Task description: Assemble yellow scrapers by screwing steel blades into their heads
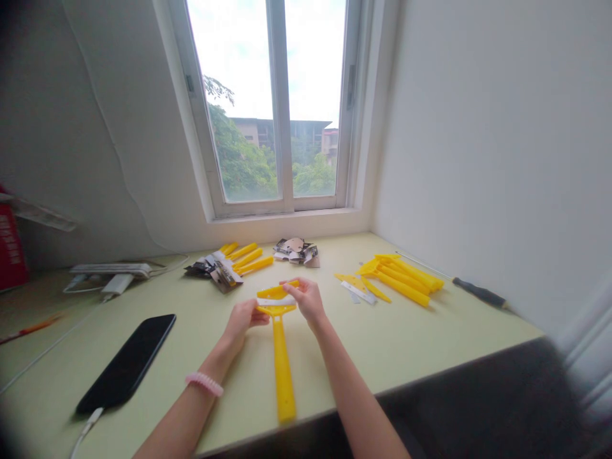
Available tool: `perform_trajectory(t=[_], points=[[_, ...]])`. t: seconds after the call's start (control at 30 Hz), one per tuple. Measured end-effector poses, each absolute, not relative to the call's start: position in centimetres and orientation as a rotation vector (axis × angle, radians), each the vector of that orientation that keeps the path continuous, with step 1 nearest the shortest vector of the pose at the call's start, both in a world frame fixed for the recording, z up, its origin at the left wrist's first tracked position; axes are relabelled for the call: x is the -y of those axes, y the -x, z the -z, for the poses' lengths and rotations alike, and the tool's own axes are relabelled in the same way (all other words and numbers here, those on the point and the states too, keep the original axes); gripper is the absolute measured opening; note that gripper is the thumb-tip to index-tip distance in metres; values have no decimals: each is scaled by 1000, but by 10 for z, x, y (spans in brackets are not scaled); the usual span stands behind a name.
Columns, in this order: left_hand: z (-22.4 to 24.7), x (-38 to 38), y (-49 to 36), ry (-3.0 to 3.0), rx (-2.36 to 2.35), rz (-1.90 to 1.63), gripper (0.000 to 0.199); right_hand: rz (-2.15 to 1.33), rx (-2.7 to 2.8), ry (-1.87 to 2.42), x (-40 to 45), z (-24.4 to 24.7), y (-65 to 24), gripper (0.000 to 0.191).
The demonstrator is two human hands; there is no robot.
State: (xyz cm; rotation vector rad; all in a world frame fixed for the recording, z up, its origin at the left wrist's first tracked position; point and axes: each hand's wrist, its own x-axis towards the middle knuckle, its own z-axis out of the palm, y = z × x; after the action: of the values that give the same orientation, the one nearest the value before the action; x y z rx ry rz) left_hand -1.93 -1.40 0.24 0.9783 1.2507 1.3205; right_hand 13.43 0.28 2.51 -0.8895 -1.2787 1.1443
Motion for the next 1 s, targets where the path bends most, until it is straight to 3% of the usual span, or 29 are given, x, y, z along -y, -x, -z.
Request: perform_trajectory(t=[0.2, 0.37, 1.0], points=[[-4, 15, 21, -969, -1214, -1334, 22, -1286, 1188, 988, -1, -15, -136, 32], [-4, 14, 23, -901, -1177, -1339, 23, -1507, 1126, 1009, 1, -9, -135, 25], [7, 10, 27, -818, -1047, -1365, 22, -1336, 1220, 980, -1, -1, -130, 29]])
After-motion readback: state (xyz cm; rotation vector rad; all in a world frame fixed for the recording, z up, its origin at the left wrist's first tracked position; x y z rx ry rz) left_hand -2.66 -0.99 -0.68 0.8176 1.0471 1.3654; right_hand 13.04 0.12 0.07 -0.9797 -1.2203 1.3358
